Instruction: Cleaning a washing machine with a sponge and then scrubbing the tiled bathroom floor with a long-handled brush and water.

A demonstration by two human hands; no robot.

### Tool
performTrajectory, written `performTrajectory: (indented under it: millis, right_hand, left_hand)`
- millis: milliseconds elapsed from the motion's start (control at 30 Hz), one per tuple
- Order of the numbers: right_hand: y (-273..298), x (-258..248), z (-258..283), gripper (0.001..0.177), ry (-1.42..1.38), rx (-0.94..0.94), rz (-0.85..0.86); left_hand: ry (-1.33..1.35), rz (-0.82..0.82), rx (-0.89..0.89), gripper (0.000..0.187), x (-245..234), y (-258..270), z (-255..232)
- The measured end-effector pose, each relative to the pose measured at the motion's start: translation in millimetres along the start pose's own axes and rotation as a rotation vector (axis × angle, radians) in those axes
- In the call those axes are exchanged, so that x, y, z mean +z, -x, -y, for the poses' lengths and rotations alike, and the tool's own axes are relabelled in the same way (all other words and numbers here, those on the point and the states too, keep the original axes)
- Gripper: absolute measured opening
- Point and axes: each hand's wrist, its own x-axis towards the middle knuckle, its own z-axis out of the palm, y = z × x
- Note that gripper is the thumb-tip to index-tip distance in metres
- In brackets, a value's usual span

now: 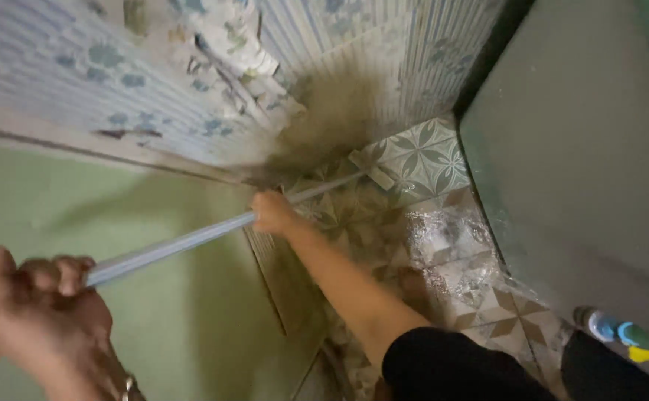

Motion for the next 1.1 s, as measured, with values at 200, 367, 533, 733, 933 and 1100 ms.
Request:
performTrajectory:
  millis: [200, 367, 533, 733, 933, 1100]
  right_hand:
    - [16, -51, -58, 0.011, 0.155, 0.055, 0.001]
    - [54, -75, -89, 0.014, 0.079, -0.027, -0.232]
    - [29, -2, 1, 0.016, 0.028, 0.129, -0.127]
    - [43, -37, 18, 0.018, 0.126, 0.028, -0.008]
    - [64, -90, -121, 0.022, 0.008, -0.169, -0.503]
    - [45, -70, -92, 0.021, -0.028, 0.003, -0.320]
  left_hand:
    - [0.096, 0.153, 0.109, 0.031, 60, 13, 44]
    - [0.133, 0.209, 0.033, 0.031, 74, 43, 62]
    - [0.059, 0.139, 0.045, 0.034, -9, 37, 13]
    - [0.047, 0.103, 0.131, 0.033, 17, 61, 9]
    - [0.068, 0.179, 0.041, 0.031, 146, 80, 49]
    - [0.058, 0.329, 0.016, 0.036, 133, 96, -7]
